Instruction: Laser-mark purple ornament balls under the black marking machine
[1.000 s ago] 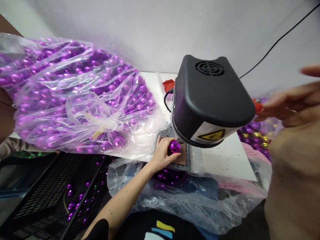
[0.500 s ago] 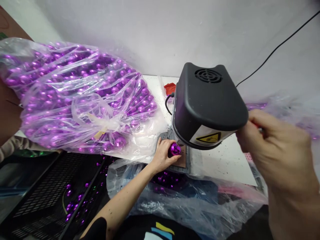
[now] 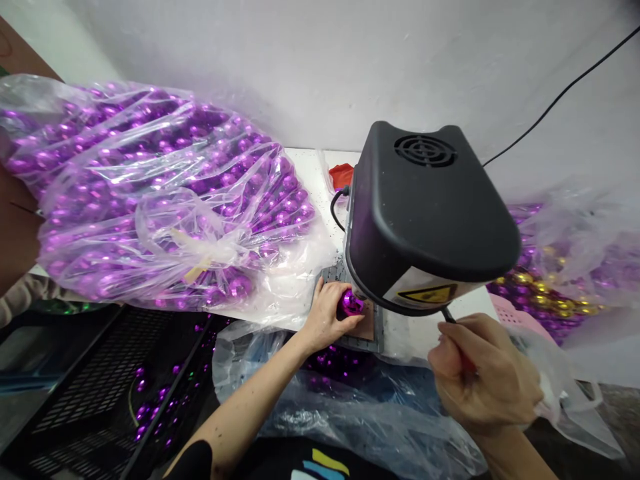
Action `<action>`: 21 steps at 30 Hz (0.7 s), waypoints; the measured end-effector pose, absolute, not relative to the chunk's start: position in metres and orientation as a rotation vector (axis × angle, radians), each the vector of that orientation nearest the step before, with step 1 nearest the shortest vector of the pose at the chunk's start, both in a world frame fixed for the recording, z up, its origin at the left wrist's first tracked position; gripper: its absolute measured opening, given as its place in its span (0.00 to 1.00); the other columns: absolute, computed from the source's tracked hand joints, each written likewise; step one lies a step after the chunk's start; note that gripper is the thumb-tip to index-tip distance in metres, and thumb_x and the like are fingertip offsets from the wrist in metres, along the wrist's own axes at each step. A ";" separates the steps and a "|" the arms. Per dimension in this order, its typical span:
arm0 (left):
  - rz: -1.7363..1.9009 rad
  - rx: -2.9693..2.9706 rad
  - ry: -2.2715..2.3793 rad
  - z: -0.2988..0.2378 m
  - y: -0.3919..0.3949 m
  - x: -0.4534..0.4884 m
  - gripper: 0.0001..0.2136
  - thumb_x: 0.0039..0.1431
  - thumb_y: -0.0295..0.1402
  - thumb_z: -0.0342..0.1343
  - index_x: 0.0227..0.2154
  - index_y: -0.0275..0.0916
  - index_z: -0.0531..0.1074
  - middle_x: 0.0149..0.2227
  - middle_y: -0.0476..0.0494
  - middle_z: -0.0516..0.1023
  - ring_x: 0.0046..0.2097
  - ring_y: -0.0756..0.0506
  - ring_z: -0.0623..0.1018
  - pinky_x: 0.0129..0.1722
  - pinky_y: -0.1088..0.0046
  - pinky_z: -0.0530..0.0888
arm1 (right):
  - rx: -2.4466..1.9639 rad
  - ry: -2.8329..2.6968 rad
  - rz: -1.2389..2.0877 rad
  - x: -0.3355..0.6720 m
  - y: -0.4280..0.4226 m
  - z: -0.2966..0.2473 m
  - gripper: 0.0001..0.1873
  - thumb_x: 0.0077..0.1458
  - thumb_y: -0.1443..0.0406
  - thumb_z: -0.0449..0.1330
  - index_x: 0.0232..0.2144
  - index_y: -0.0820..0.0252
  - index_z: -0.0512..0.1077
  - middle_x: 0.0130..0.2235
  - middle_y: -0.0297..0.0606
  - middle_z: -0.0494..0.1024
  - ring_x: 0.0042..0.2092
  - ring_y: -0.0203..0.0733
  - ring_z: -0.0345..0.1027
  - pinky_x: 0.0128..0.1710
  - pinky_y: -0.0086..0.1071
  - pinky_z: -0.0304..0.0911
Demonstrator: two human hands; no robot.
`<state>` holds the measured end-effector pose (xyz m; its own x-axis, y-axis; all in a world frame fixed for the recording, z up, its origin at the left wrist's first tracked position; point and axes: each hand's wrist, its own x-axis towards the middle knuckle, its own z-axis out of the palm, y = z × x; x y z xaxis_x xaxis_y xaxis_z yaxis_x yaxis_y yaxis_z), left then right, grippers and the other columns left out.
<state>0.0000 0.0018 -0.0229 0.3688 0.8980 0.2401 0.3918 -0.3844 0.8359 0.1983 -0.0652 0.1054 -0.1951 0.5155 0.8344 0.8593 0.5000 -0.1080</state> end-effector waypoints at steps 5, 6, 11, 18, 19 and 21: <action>0.936 1.931 1.117 -0.021 0.001 0.000 0.21 0.60 0.41 0.61 0.54 0.43 0.68 0.50 0.41 0.78 0.57 0.37 0.73 0.69 0.45 0.53 | -1.143 -1.857 -0.510 0.198 -0.061 0.100 0.08 0.55 0.74 0.55 0.39 0.65 0.66 0.31 0.36 0.66 0.34 0.27 0.59 0.32 0.23 0.54; 0.927 1.928 1.125 -0.020 0.001 0.000 0.21 0.60 0.41 0.61 0.54 0.43 0.68 0.50 0.40 0.78 0.57 0.36 0.73 0.69 0.45 0.53 | -1.147 -1.849 -0.512 0.197 -0.061 0.098 0.07 0.56 0.73 0.55 0.38 0.65 0.66 0.30 0.36 0.65 0.34 0.27 0.58 0.32 0.23 0.54; 0.854 1.889 1.173 -0.019 0.001 -0.001 0.22 0.57 0.44 0.63 0.53 0.46 0.70 0.50 0.41 0.78 0.56 0.36 0.74 0.64 0.46 0.63 | -1.202 -1.782 -0.507 0.195 -0.064 0.084 0.07 0.55 0.71 0.56 0.39 0.63 0.67 0.32 0.37 0.67 0.36 0.29 0.63 0.35 0.25 0.60; 0.820 1.879 1.200 -0.014 0.002 0.000 0.21 0.57 0.48 0.62 0.49 0.42 0.73 0.51 0.39 0.78 0.57 0.35 0.74 0.64 0.46 0.64 | -1.212 -1.762 -0.448 0.192 -0.061 0.061 0.07 0.57 0.68 0.53 0.40 0.62 0.67 0.34 0.40 0.68 0.41 0.33 0.66 0.40 0.28 0.66; 0.809 1.876 1.204 -0.013 0.002 0.000 0.21 0.57 0.48 0.63 0.49 0.43 0.73 0.51 0.39 0.78 0.57 0.35 0.74 0.64 0.46 0.64 | -1.214 -1.766 -0.442 0.192 -0.058 0.056 0.07 0.57 0.68 0.53 0.39 0.62 0.67 0.34 0.40 0.68 0.41 0.33 0.66 0.40 0.29 0.66; 0.798 1.868 1.205 -0.011 0.002 0.000 0.21 0.56 0.48 0.63 0.49 0.44 0.73 0.50 0.40 0.79 0.57 0.34 0.74 0.64 0.47 0.65 | -1.239 -1.781 -0.413 0.193 -0.051 0.044 0.07 0.57 0.67 0.53 0.38 0.62 0.68 0.33 0.40 0.67 0.40 0.33 0.65 0.39 0.28 0.65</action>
<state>0.0001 0.0016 -0.0113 0.3593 0.9281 0.0980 0.4529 -0.2652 0.8512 0.1925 -0.0506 0.0440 -0.0934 0.5711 0.8155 0.8719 0.4424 -0.2099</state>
